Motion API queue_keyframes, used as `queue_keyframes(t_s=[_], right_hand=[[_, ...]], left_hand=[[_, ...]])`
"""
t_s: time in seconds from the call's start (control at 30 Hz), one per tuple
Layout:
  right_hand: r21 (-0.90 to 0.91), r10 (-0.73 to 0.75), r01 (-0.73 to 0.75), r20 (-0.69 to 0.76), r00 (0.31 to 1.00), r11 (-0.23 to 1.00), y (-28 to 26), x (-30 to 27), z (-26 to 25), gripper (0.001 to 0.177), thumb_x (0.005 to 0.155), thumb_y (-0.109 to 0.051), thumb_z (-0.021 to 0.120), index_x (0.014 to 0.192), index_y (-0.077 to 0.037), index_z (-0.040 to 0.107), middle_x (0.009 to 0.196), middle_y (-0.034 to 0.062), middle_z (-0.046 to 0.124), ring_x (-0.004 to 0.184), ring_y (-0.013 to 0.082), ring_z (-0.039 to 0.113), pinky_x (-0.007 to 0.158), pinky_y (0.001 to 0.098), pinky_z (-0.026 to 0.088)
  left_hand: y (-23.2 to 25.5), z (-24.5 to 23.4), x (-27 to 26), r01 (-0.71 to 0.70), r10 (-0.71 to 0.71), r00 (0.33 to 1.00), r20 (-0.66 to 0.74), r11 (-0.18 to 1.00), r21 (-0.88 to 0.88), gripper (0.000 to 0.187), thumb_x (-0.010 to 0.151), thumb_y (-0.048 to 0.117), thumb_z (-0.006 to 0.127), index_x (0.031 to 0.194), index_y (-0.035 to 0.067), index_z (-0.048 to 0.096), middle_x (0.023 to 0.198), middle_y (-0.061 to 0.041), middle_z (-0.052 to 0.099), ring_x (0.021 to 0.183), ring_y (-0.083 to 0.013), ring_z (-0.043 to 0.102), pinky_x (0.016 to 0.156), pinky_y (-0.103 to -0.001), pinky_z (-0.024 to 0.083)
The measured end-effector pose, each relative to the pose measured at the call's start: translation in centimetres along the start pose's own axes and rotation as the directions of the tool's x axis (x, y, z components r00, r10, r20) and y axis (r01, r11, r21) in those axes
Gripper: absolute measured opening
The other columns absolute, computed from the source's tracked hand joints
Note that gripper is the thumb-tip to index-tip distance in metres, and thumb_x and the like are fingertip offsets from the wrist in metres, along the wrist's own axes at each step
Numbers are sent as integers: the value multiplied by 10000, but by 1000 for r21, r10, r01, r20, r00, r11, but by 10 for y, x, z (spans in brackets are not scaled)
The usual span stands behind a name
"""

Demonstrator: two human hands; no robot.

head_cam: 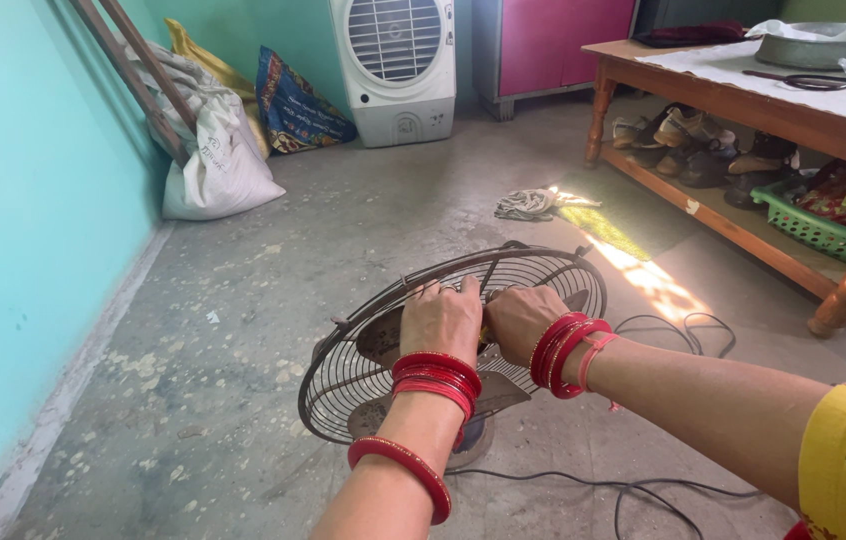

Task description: The person assembles a table fan by attaching the fan blades to the motor hub, securing them with a nut, and then attaching the front wire cage. They use a screwdriver to tighten the nut and ensure the cage is properly fixed.

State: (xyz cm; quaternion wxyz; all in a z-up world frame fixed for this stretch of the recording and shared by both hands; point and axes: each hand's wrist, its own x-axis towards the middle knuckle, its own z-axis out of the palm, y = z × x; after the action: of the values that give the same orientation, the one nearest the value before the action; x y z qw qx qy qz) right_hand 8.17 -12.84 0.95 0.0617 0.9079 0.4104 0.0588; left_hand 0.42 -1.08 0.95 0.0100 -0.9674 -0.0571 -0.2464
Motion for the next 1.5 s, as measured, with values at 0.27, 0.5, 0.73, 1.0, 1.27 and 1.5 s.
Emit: queue_keyframes(t_s=[0.27,0.5,0.73,1.0,1.27,1.5], right_hand=[[13,-286,293,-180,941,956,7,14,10,78,819,-73,699,865,-61,760,926,139,732,869,311,720,766,422,580],[-161,-396,406,92,914,900,-1,25,3,128,882,-146,646,865,-141,772,889,153,725,845,344,704,738,463,565],[-41,-220,222,50,974,974,-15,25,-2,148,750,-184,729,856,-81,738,813,169,732,805,369,720,741,460,580],[-73,-150,153,49,987,986,-22,21,-4,151,762,-194,721,820,-57,742,805,170,731,810,342,734,747,440,592],[-37,-121,121,8,993,992,-22,21,6,186,710,-186,733,845,-58,740,830,157,730,838,343,728,764,451,584],[-109,-173,169,-22,985,979,-30,22,6,117,819,-147,678,854,-81,768,908,150,735,887,339,721,755,457,590]], left_hand=[[-6,7,1,-8,-13,991,132,988,154,155,938,134,608,1013,85,734,1079,-122,736,1115,-259,655,956,-388,506],[-16,17,-6,-58,48,997,64,985,162,147,882,73,625,948,86,755,988,-105,737,1049,-244,676,926,-387,522],[-19,18,-13,-60,67,997,-50,990,128,124,865,79,626,894,101,745,928,-92,738,995,-245,683,940,-393,504],[-18,15,-12,-51,59,996,-68,992,112,138,871,93,616,887,116,751,927,-81,744,998,-240,683,950,-395,494],[-20,21,-12,-44,53,996,-70,990,132,146,885,107,609,906,99,753,946,-88,743,1017,-240,676,965,-391,485],[-25,10,-4,7,-7,1000,0,984,180,170,897,131,592,921,100,757,1029,-107,737,1077,-257,657,1057,-424,435]])
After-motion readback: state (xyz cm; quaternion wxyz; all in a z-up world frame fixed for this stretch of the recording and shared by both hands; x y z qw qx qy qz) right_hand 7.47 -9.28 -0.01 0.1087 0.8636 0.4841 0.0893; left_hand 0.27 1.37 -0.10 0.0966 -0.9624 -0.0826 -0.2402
